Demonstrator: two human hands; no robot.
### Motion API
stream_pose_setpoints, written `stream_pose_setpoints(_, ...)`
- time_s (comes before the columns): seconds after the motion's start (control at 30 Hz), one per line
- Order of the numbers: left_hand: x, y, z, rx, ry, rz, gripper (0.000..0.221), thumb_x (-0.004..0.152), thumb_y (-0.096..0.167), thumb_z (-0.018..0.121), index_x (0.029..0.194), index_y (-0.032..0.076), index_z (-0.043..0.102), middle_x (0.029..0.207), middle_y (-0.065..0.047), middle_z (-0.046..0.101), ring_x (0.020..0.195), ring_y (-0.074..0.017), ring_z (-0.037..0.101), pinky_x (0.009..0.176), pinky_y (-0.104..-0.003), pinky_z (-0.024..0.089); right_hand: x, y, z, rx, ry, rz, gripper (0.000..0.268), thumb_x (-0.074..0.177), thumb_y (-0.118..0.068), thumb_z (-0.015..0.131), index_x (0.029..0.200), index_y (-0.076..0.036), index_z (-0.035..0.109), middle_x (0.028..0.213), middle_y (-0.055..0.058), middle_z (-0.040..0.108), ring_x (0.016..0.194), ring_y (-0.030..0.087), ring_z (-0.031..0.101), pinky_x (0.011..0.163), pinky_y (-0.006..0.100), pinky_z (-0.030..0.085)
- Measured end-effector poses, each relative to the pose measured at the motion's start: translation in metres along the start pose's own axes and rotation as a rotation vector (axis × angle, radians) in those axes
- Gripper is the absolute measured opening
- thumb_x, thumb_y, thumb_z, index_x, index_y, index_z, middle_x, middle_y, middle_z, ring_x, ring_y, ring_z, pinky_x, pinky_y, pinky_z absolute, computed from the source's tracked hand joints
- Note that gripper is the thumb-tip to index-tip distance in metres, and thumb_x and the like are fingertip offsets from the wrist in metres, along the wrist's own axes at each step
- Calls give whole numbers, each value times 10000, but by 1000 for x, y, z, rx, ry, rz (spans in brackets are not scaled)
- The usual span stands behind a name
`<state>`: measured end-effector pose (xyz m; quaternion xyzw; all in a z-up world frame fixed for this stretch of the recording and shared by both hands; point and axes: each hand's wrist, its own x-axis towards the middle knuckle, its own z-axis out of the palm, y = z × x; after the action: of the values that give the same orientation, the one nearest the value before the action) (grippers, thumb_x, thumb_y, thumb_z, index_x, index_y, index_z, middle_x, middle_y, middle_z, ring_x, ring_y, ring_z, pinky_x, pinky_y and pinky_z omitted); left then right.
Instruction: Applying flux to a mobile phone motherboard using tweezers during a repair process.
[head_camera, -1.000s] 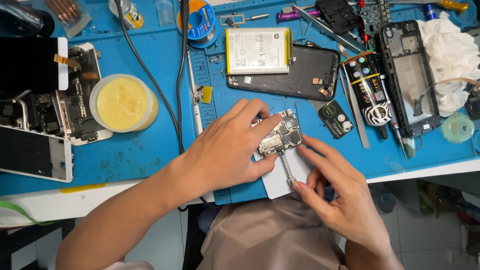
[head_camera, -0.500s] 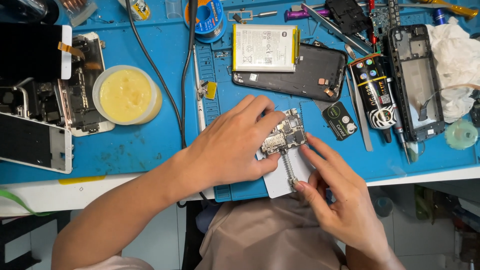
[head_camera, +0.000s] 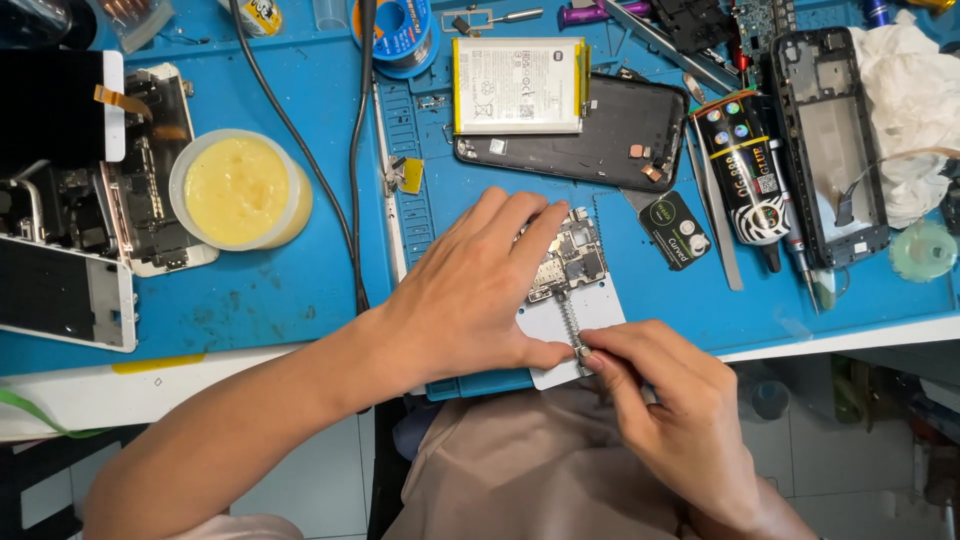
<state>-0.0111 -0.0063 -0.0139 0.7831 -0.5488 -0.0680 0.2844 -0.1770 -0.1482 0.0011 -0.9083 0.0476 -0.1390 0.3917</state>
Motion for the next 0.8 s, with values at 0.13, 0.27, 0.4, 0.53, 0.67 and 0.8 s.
stream_pose_setpoints(0.13, 0, 2, 0, 48, -18, 1, 1152, 609, 587, 914, 1404, -100, 442, 1244, -198, 540, 1053, -338, 497, 859, -457, 494, 2, -2, 2, -9, 13, 0, 112, 906, 18, 649, 998, -2, 710, 892, 98, 722, 757, 190, 693, 707, 259, 536)
stream_pose_setpoints(0.27, 0, 2, 2, 93, 47, 47, 1121, 607, 607, 895, 1365, -110, 485, 1196, -201, 558, 990, -339, 510, 820, -453, 501, 0, -1, 3, -19, -1, -13, 177, 909, 63, 617, 1028, -25, 713, 887, 80, 685, 733, 173, 662, 669, 248, 513)
stream_pose_setpoints(0.4, 1, 2, 6, 130, 12, 15, 1199, 542, 657, 885, 1371, -103, 471, 1205, -200, 531, 1002, -343, 490, 841, -450, 479, 0, 2, 1, -11, -34, -26, 239, 906, 78, 599, 1070, -51, 717, 883, 62, 662, 716, 153, 648, 647, 236, 509)
stream_pose_setpoints(0.53, 2, 8, 6, 127, -12, -32, 1162, 511, 636, 847, 1347, -87, 489, 1159, -183, 503, 967, -335, 460, 832, -440, 458, 1, 5, -3, 14, -61, -19, 227, 903, 56, 602, 1071, -36, 724, 926, 83, 680, 750, 157, 674, 646, 234, 519)
stream_pose_setpoints(0.67, 2, 12, 6, 118, 28, -58, 1036, 501, 551, 785, 1284, -72, 514, 1108, -177, 493, 925, -338, 451, 783, -425, 439, 2, 12, -7, -12, -124, -73, 208, 929, 0, 616, 1113, -45, 703, 935, 74, 676, 750, 151, 667, 647, 242, 509)
stream_pose_setpoints(0.8, 2, 11, 5, 97, 48, -39, 992, 516, 525, 779, 1263, -74, 519, 1104, -178, 496, 950, -343, 453, 799, -428, 434, 12, 16, -13, -160, -200, -332, 177, 976, -37, 559, 1124, 34, 627, 930, 125, 627, 792, 260, 626, 682, 349, 511)
